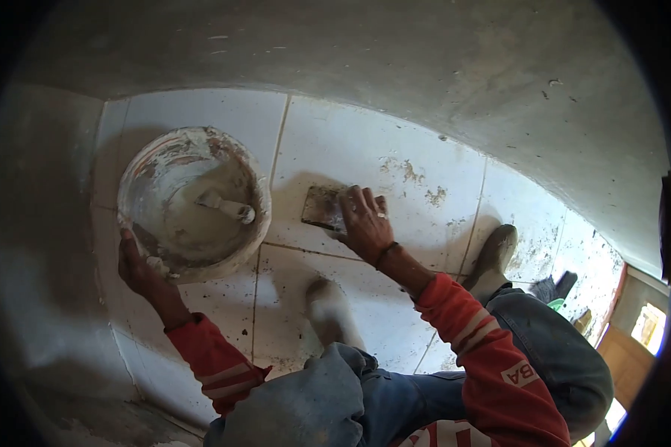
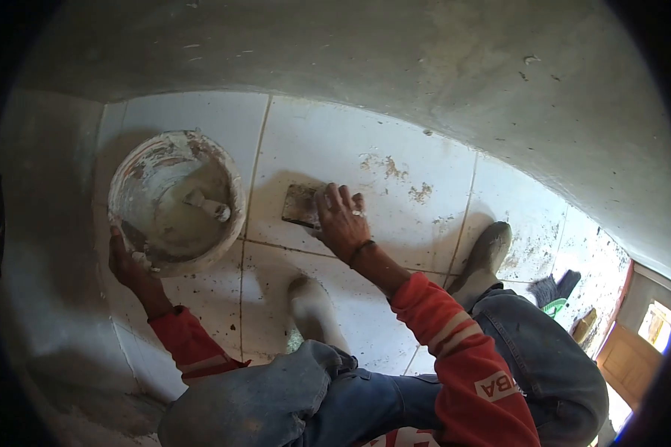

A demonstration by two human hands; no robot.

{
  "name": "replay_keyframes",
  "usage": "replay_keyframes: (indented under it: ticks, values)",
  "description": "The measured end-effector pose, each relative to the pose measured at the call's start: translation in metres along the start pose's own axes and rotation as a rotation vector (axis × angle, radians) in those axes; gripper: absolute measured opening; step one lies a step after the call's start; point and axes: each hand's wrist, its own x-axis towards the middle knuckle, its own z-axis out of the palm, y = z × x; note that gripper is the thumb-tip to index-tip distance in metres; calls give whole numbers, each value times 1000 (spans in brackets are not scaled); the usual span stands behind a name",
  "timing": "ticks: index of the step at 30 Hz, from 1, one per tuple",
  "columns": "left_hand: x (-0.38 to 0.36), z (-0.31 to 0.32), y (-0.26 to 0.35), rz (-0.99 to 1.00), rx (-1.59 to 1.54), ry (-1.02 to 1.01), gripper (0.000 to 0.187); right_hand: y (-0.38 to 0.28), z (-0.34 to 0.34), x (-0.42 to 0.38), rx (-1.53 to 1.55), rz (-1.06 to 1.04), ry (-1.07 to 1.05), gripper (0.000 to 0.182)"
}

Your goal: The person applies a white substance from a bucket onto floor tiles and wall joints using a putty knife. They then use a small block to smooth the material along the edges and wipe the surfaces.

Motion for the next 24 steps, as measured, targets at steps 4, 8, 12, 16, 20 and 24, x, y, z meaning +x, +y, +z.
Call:
replay_keyframes:
  ticks: [4,8,12,16,20,24]
  values:
    - [-2,3,10,-21,56,-1,48,-6,10,0,-50,-28,-40,58]
    - [-3,-1,7,-3,142,-14,47,-10,2,-6,-107,-165,129,35]
    - [-2,-4,0,22,145,5,45,22,-33,17,33,-83,-41,32]
    - [-6,-1,5,24,91,-17,45,87,-62,20,30,192,291,27]
    - [-6,2,14,-69,74,10,48,149,-61,19,-65,242,490,30]
    - [1,-5,3,65,169,14,52,118,0,-12,-51,205,424,26]
